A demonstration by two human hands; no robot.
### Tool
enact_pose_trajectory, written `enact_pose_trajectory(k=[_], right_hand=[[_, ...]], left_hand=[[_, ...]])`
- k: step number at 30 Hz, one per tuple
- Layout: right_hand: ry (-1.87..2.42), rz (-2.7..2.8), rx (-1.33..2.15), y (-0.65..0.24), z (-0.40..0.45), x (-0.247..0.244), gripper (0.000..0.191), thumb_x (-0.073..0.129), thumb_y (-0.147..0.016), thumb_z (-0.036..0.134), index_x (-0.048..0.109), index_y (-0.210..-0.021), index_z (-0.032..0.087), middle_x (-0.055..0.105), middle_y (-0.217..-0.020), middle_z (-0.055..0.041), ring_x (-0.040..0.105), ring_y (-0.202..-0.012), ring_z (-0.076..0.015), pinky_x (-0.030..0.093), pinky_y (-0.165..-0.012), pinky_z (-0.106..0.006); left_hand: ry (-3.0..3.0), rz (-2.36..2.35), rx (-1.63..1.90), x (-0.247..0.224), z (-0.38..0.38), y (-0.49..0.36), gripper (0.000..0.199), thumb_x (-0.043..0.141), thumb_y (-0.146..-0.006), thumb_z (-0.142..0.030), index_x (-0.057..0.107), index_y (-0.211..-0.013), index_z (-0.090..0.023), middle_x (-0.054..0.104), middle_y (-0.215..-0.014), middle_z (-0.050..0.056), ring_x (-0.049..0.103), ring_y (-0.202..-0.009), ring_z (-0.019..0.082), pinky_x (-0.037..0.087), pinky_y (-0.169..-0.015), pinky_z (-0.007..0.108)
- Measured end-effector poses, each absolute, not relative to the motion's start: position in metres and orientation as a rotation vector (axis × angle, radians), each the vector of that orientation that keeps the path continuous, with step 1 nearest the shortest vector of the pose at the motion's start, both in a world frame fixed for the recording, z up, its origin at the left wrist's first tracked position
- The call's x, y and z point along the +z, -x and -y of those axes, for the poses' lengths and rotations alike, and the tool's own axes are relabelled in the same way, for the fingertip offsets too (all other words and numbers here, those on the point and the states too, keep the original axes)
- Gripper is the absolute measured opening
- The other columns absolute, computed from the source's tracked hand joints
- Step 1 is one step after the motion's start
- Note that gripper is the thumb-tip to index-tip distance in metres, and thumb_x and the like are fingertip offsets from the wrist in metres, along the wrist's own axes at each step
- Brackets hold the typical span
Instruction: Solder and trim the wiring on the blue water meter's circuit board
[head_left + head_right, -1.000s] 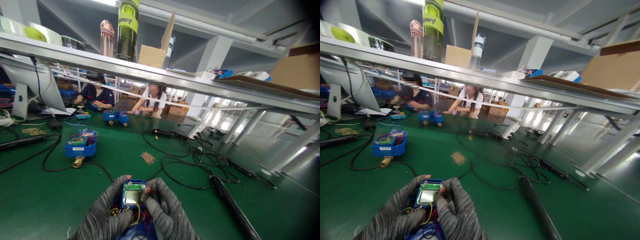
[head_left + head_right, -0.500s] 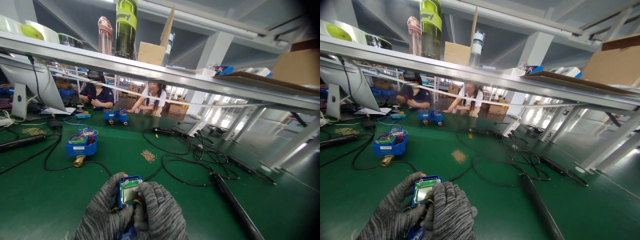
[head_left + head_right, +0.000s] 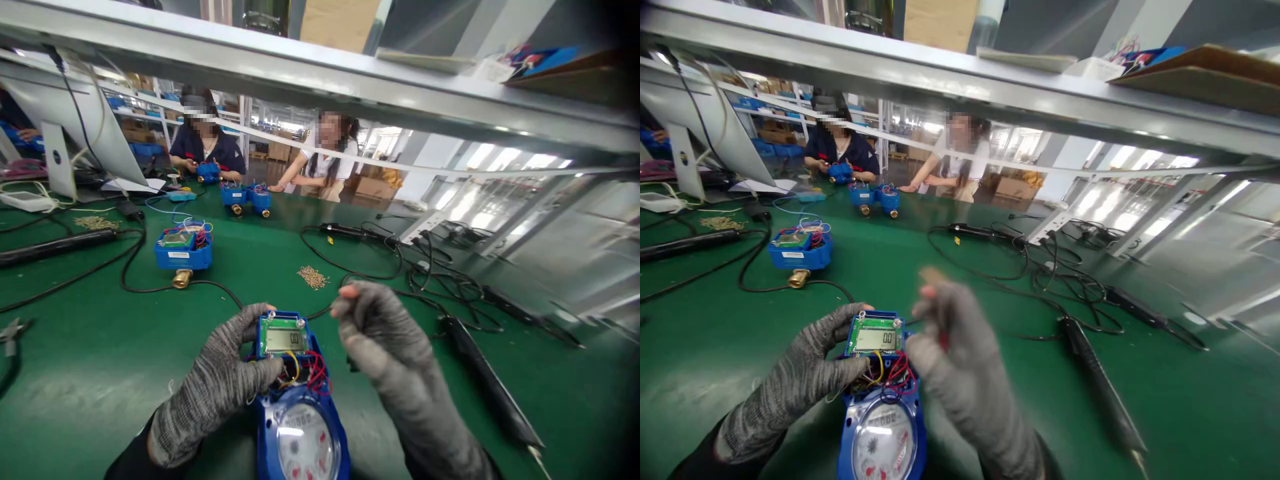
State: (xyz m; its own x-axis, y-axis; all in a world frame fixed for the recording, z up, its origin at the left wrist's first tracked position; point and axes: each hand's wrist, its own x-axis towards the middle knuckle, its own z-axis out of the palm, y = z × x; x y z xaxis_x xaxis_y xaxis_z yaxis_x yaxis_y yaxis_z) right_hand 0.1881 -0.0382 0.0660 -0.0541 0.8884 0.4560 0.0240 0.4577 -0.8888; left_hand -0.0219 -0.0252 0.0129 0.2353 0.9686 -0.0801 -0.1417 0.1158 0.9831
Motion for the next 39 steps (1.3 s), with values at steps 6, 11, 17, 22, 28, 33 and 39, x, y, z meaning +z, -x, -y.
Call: enact_pose_trajectory(k=[6, 11, 17, 22, 28, 33, 39], right_hand=[[0.566, 1.029, 1.198, -0.191, 0.059, 0.106, 0.046, 0.075, -0.075, 0.058, 0.059, -0.109, 0.030, 0.049, -0.093, -0.0046, 0.048, -0.072, -0.0194, 0.051, -0.061, -0.033], [0.582, 1.015, 1.208, -0.153, 0.059, 0.098, 0.038, 0.080, -0.071, 0.045, 0.054, -0.094, 0.029, 0.042, -0.081, -0.0008, 0.046, -0.067, -0.0175, 0.051, -0.061, -0.032], [0.630, 1.122, 1.074, -0.142, 0.050, 0.086, 0.039, 0.080, -0.072, 0.046, 0.051, -0.092, 0.029, 0.040, -0.079, 0.0006, 0.046, -0.066, -0.0169, 0.051, -0.060, -0.031], [0.674, 1.184, 0.945, -0.139, 0.052, 0.088, 0.037, 0.075, -0.076, 0.049, 0.048, -0.090, 0.029, 0.038, -0.078, 0.0003, 0.044, -0.065, -0.0174, 0.050, -0.059, -0.033], [0.629, 1.178, 0.973, -0.135, 0.049, 0.087, 0.041, 0.080, -0.071, 0.050, 0.050, -0.087, 0.028, 0.040, -0.075, 0.0009, 0.045, -0.062, -0.0164, 0.049, -0.056, -0.031], [0.608, 1.170, 0.972, -0.134, 0.052, 0.085, 0.041, 0.083, -0.070, 0.048, 0.052, -0.090, 0.029, 0.042, -0.076, 0.0010, 0.047, -0.064, -0.0167, 0.051, -0.058, -0.031], [0.506, 1.274, 0.923, -0.137, 0.036, 0.071, 0.042, 0.080, -0.070, 0.052, 0.051, -0.092, 0.031, 0.044, -0.072, 0.0016, 0.047, -0.060, -0.0168, 0.047, -0.052, -0.030]], left_hand=[[-1.111, -0.947, 1.050, 0.014, 0.028, 0.019, 0.077, 0.088, -0.066, -0.038, 0.049, -0.128, -0.018, 0.070, -0.120, 0.014, 0.067, -0.109, 0.032, 0.056, -0.092, 0.042], [-1.082, -0.936, 1.024, 0.017, 0.028, 0.018, 0.079, 0.088, -0.067, -0.037, 0.046, -0.130, -0.017, 0.070, -0.118, 0.014, 0.068, -0.107, 0.032, 0.057, -0.089, 0.041], [-1.069, -0.860, 1.047, 0.015, 0.029, 0.019, 0.073, 0.086, -0.069, -0.033, 0.048, -0.130, -0.018, 0.069, -0.122, 0.012, 0.067, -0.109, 0.030, 0.056, -0.091, 0.039], [-1.060, -0.843, 1.043, 0.014, 0.029, 0.018, 0.071, 0.086, -0.070, -0.030, 0.049, -0.128, -0.018, 0.070, -0.120, 0.013, 0.068, -0.107, 0.030, 0.057, -0.089, 0.040], [-1.086, -0.909, 1.055, 0.016, 0.030, 0.017, 0.072, 0.086, -0.069, -0.032, 0.049, -0.129, -0.017, 0.071, -0.117, 0.012, 0.069, -0.105, 0.029, 0.058, -0.088, 0.039], [-1.126, -0.918, 1.073, 0.015, 0.031, 0.017, 0.067, 0.084, -0.072, -0.032, 0.051, -0.128, -0.019, 0.071, -0.118, 0.010, 0.069, -0.107, 0.029, 0.057, -0.090, 0.038], [-1.179, -0.943, 1.091, 0.018, 0.030, 0.016, 0.060, 0.082, -0.073, -0.027, 0.054, -0.125, -0.019, 0.072, -0.116, 0.010, 0.069, -0.105, 0.030, 0.057, -0.091, 0.042]])
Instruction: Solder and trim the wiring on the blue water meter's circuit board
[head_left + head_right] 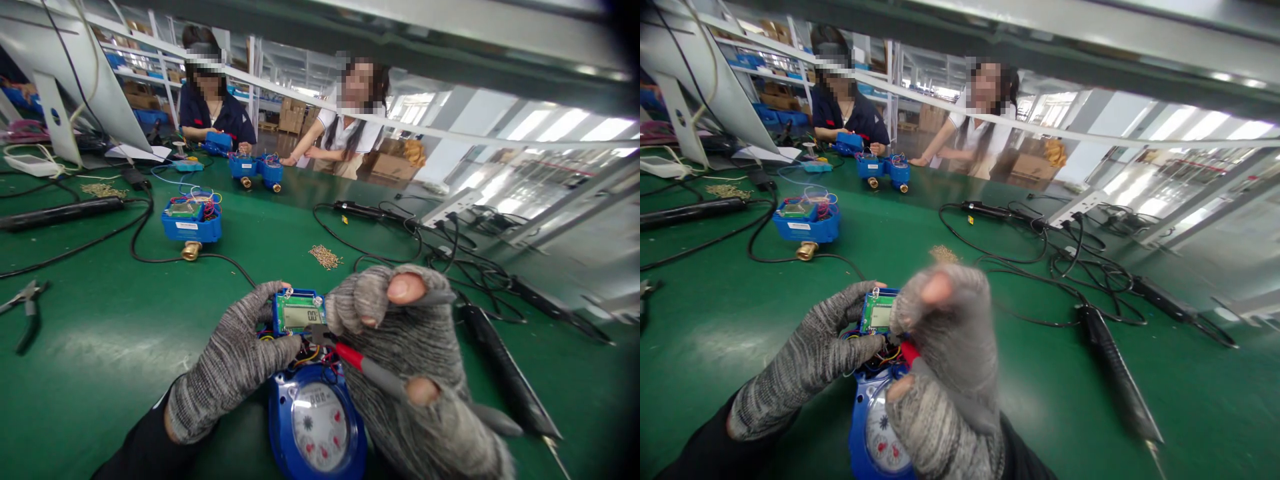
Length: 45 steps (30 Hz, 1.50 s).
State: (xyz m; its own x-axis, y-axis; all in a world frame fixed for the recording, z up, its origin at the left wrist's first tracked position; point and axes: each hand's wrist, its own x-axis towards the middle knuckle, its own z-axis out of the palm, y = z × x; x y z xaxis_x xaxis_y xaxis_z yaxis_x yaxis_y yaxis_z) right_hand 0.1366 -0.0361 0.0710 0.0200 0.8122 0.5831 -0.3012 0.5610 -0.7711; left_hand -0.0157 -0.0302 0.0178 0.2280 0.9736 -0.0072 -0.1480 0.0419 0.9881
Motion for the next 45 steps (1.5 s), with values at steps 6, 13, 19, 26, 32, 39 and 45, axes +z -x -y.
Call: enact_pose_trajectory(k=[6, 13, 19, 26, 32, 39, 45], right_hand=[[0.463, 1.284, 0.834, -0.133, 0.023, 0.059, 0.043, 0.077, -0.070, 0.056, 0.051, -0.092, 0.030, 0.042, -0.069, 0.0017, 0.046, -0.055, -0.0161, 0.045, -0.047, -0.029], [0.506, 1.243, 0.928, -0.129, 0.041, 0.077, 0.036, 0.080, -0.072, 0.046, 0.056, -0.093, 0.029, 0.045, -0.073, 0.0006, 0.047, -0.061, -0.0161, 0.049, -0.053, -0.029], [0.623, 1.198, 0.957, -0.126, 0.052, 0.087, 0.039, 0.081, -0.072, 0.048, 0.054, -0.092, 0.028, 0.043, -0.076, 0.0003, 0.048, -0.065, -0.0174, 0.051, -0.058, -0.031], [0.629, 1.245, 0.968, -0.128, 0.049, 0.083, 0.040, 0.080, -0.073, 0.050, 0.054, -0.094, 0.028, 0.044, -0.075, 0.0001, 0.049, -0.065, -0.0182, 0.052, -0.059, -0.033], [0.570, 1.193, 1.082, -0.133, 0.046, 0.079, 0.035, 0.080, -0.076, 0.043, 0.053, -0.093, 0.028, 0.044, -0.076, 0.0021, 0.044, -0.067, -0.0152, 0.046, -0.061, -0.029], [0.520, 1.076, 1.150, -0.135, 0.038, 0.079, 0.027, 0.076, -0.078, 0.032, 0.052, -0.089, 0.026, 0.039, -0.071, 0.0048, 0.036, -0.059, -0.0116, 0.034, -0.055, -0.027], [0.479, 0.898, 1.268, -0.139, 0.028, 0.082, 0.025, 0.073, -0.079, 0.029, 0.049, -0.084, 0.025, 0.027, -0.065, 0.0060, 0.024, -0.054, -0.0105, 0.025, -0.050, -0.024]], left_hand=[[-1.197, -0.977, 1.095, 0.015, 0.030, 0.016, 0.064, 0.083, -0.073, -0.032, 0.054, -0.128, -0.020, 0.072, -0.116, 0.009, 0.069, -0.105, 0.029, 0.057, -0.090, 0.040], [-1.225, -1.023, 1.076, 0.015, 0.030, 0.016, 0.065, 0.083, -0.072, -0.033, 0.053, -0.128, -0.019, 0.071, -0.116, 0.010, 0.069, -0.104, 0.030, 0.056, -0.091, 0.042], [-1.237, -1.033, 1.072, 0.019, 0.031, 0.015, 0.063, 0.081, -0.073, -0.030, 0.053, -0.128, -0.017, 0.068, -0.122, 0.012, 0.067, -0.108, 0.031, 0.055, -0.094, 0.044], [-1.273, -1.087, 1.072, 0.016, 0.030, 0.016, 0.065, 0.082, -0.072, -0.033, 0.053, -0.128, -0.018, 0.069, -0.121, 0.011, 0.067, -0.107, 0.031, 0.055, -0.095, 0.046], [-1.257, -1.099, 1.078, 0.019, 0.031, 0.013, 0.062, 0.079, -0.070, -0.029, 0.054, -0.126, -0.017, 0.068, -0.123, 0.013, 0.068, -0.106, 0.032, 0.054, -0.095, 0.048], [-1.224, -1.054, 1.112, 0.014, 0.031, 0.011, 0.064, 0.079, -0.069, -0.029, 0.053, -0.127, -0.017, 0.067, -0.125, 0.014, 0.065, -0.112, 0.034, 0.052, -0.099, 0.051], [-1.280, -1.092, 1.066, 0.007, 0.031, 0.014, 0.073, 0.079, -0.073, -0.037, 0.048, -0.136, -0.017, 0.063, -0.132, 0.015, 0.063, -0.116, 0.034, 0.050, -0.102, 0.051]])
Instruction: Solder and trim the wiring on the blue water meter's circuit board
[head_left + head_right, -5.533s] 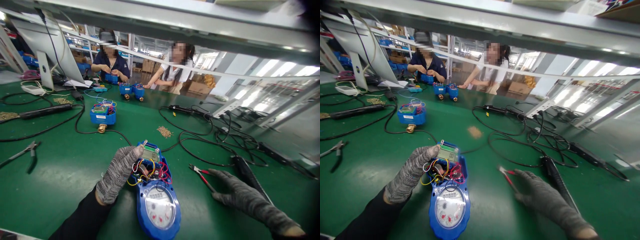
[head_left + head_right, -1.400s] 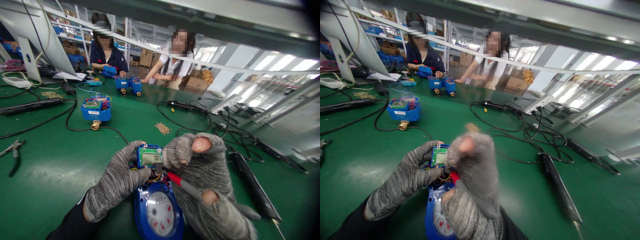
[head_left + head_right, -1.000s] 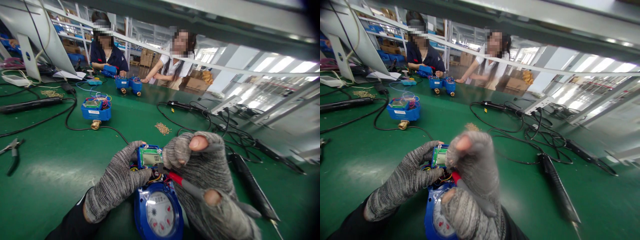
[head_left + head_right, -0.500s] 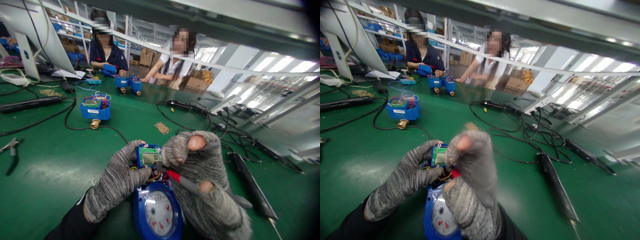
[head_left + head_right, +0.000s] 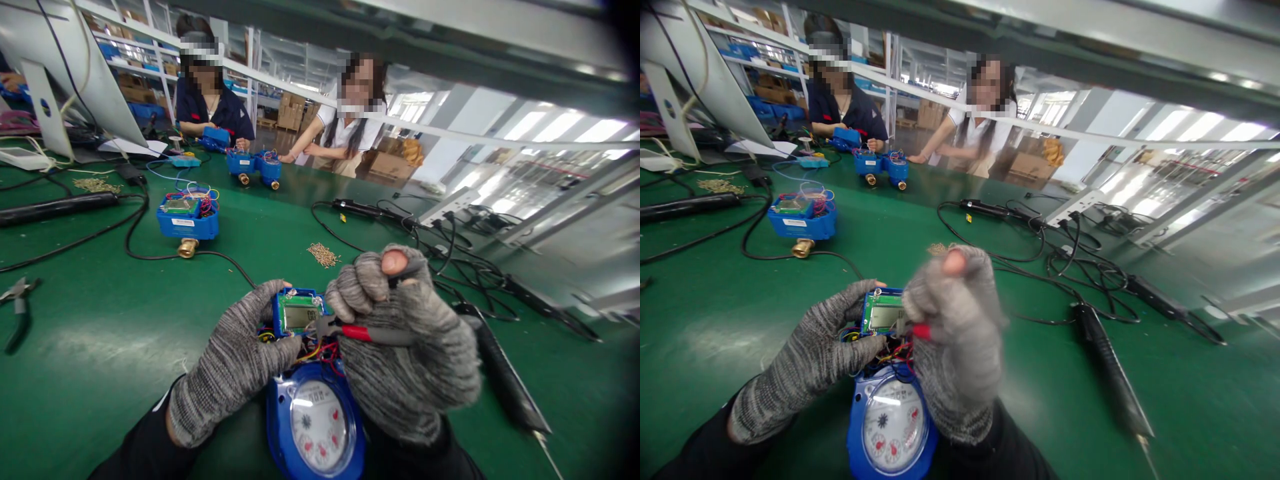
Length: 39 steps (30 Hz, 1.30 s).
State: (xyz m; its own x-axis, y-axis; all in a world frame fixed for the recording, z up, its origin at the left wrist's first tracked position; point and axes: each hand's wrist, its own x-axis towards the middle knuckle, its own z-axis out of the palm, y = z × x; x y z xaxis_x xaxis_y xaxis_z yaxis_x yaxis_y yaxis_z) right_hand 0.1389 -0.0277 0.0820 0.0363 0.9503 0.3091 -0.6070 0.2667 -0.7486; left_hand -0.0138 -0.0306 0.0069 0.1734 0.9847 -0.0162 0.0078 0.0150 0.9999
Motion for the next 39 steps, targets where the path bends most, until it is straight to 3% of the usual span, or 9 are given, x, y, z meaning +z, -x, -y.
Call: enact_pose_trajectory(k=[11, 18, 29, 33, 39], right_hand=[[0.430, 0.727, 1.408, -0.149, 0.012, 0.079, 0.025, 0.074, -0.076, 0.031, 0.052, -0.082, 0.022, 0.024, -0.067, 0.0058, 0.021, -0.055, -0.0100, 0.027, -0.048, -0.022], [0.447, 1.108, 1.219, -0.139, 0.035, 0.084, 0.030, 0.080, -0.072, 0.034, 0.057, -0.090, 0.026, 0.040, -0.073, 0.0032, 0.040, -0.062, -0.0124, 0.040, -0.056, -0.027], [0.473, 1.035, 1.126, -0.131, 0.042, 0.083, 0.028, 0.081, -0.073, 0.031, 0.054, -0.081, 0.025, 0.036, -0.066, 0.0047, 0.035, -0.056, -0.0116, 0.038, -0.052, -0.026], [0.489, 0.901, 1.162, -0.134, 0.033, 0.085, 0.025, 0.076, -0.076, 0.027, 0.051, -0.081, 0.024, 0.035, -0.063, 0.0064, 0.031, -0.052, -0.0096, 0.032, -0.049, -0.023], [0.368, 0.730, 1.334, -0.146, 0.009, 0.082, 0.027, 0.071, -0.078, 0.026, 0.045, -0.076, 0.020, 0.023, -0.064, 0.0068, 0.024, -0.052, -0.0092, 0.026, -0.048, -0.023]], left_hand=[[-1.300, -1.179, 1.092, 0.010, 0.029, 0.010, 0.075, 0.078, -0.066, -0.035, 0.051, -0.132, -0.011, 0.064, -0.129, 0.019, 0.064, -0.113, 0.038, 0.054, -0.095, 0.055], [-1.294, -1.112, 1.100, 0.017, 0.027, 0.010, 0.062, 0.078, -0.069, -0.032, 0.056, -0.124, -0.013, 0.072, -0.115, 0.015, 0.070, -0.102, 0.032, 0.057, -0.093, 0.050], [-1.287, -1.132, 1.114, 0.015, 0.029, 0.008, 0.063, 0.080, -0.070, -0.032, 0.055, -0.125, -0.014, 0.073, -0.114, 0.012, 0.072, -0.099, 0.029, 0.059, -0.089, 0.044], [-1.304, -1.157, 1.154, 0.012, 0.030, 0.007, 0.064, 0.081, -0.070, -0.034, 0.055, -0.126, -0.016, 0.074, -0.112, 0.010, 0.072, -0.099, 0.028, 0.060, -0.088, 0.041], [-1.492, -1.312, 1.177, 0.001, 0.033, 0.000, 0.066, 0.080, -0.067, -0.033, 0.058, -0.127, -0.016, 0.068, -0.122, 0.014, 0.069, -0.105, 0.033, 0.057, -0.091, 0.051]])
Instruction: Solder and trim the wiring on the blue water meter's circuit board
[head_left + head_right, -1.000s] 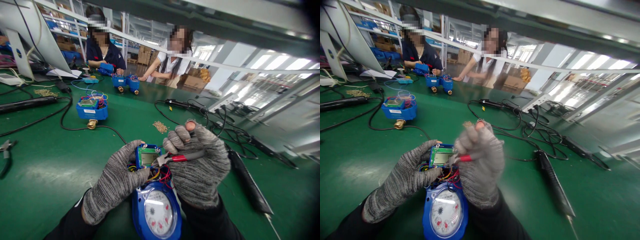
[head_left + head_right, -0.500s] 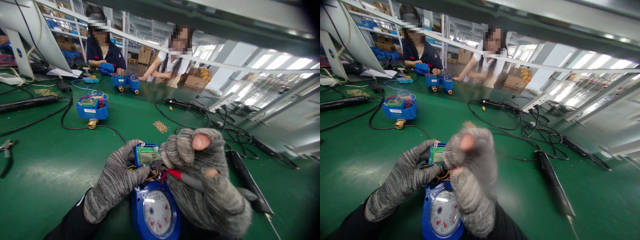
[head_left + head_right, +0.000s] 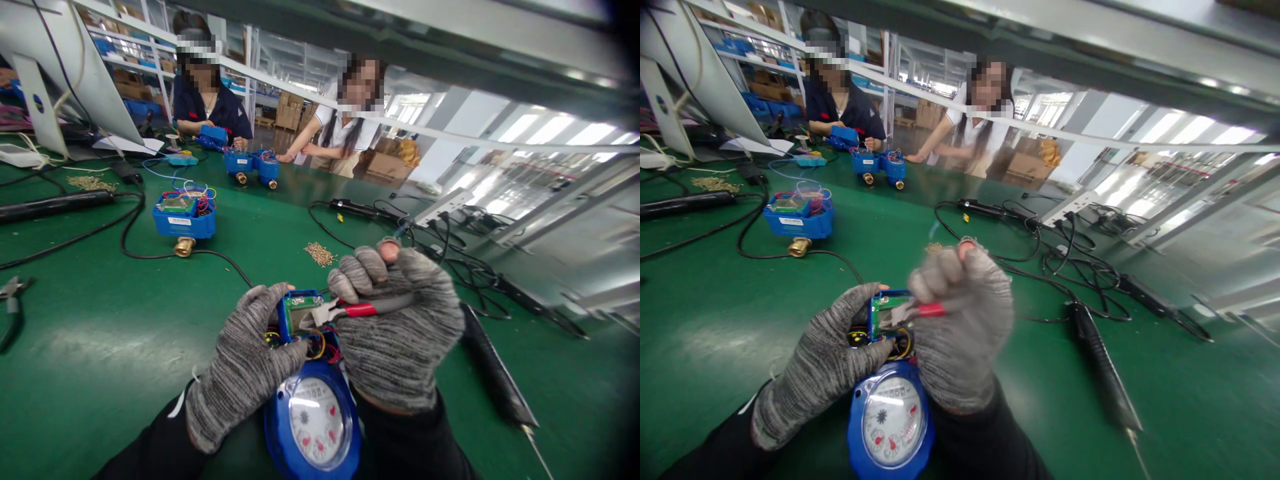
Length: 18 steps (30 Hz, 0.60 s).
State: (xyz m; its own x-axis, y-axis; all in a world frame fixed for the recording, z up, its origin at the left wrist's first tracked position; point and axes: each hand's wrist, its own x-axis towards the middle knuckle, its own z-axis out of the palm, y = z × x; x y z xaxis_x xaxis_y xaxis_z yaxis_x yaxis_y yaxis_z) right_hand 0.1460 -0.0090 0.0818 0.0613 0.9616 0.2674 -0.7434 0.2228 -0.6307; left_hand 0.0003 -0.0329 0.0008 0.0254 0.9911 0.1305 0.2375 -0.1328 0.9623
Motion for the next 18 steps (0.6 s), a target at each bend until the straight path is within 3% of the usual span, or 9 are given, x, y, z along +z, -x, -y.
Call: enact_pose_trajectory(k=[5, 9, 12, 18], right_hand=[[0.317, 0.835, 1.226, -0.154, 0.014, 0.096, 0.020, 0.070, -0.081, 0.030, 0.053, -0.084, 0.019, 0.032, -0.069, 0.0045, 0.032, -0.058, -0.0108, 0.036, -0.053, -0.025], [0.323, 0.860, 1.143, -0.170, 0.027, 0.106, 0.027, 0.073, -0.078, 0.029, 0.058, -0.096, 0.016, 0.040, -0.083, 0.0005, 0.041, -0.070, -0.0122, 0.045, -0.064, -0.027], [0.341, 0.915, 1.189, -0.174, 0.035, 0.105, 0.031, 0.075, -0.077, 0.030, 0.059, -0.100, 0.017, 0.042, -0.083, 0.0003, 0.041, -0.070, -0.0122, 0.046, -0.063, -0.026], [0.472, 0.979, 1.283, -0.154, 0.041, 0.095, 0.035, 0.083, -0.068, 0.036, 0.058, -0.089, 0.025, 0.042, -0.071, 0.0031, 0.038, -0.059, -0.0125, 0.039, -0.053, -0.025]], left_hand=[[-1.433, -1.215, 1.137, -0.001, 0.034, -0.001, 0.069, 0.079, -0.069, -0.037, 0.055, -0.130, -0.015, 0.065, -0.129, 0.016, 0.065, -0.114, 0.034, 0.056, -0.096, 0.051], [-1.330, -1.133, 1.110, 0.009, 0.032, 0.002, 0.067, 0.080, -0.068, -0.034, 0.055, -0.127, -0.015, 0.070, -0.121, 0.014, 0.069, -0.107, 0.032, 0.057, -0.093, 0.049], [-1.283, -1.081, 1.097, 0.014, 0.032, 0.003, 0.062, 0.080, -0.069, -0.031, 0.055, -0.124, -0.017, 0.073, -0.113, 0.012, 0.071, -0.101, 0.031, 0.059, -0.090, 0.047], [-1.246, -1.047, 1.112, 0.010, 0.033, 0.003, 0.062, 0.082, -0.070, -0.032, 0.054, -0.124, -0.017, 0.073, -0.114, 0.011, 0.071, -0.102, 0.030, 0.059, -0.090, 0.044]])
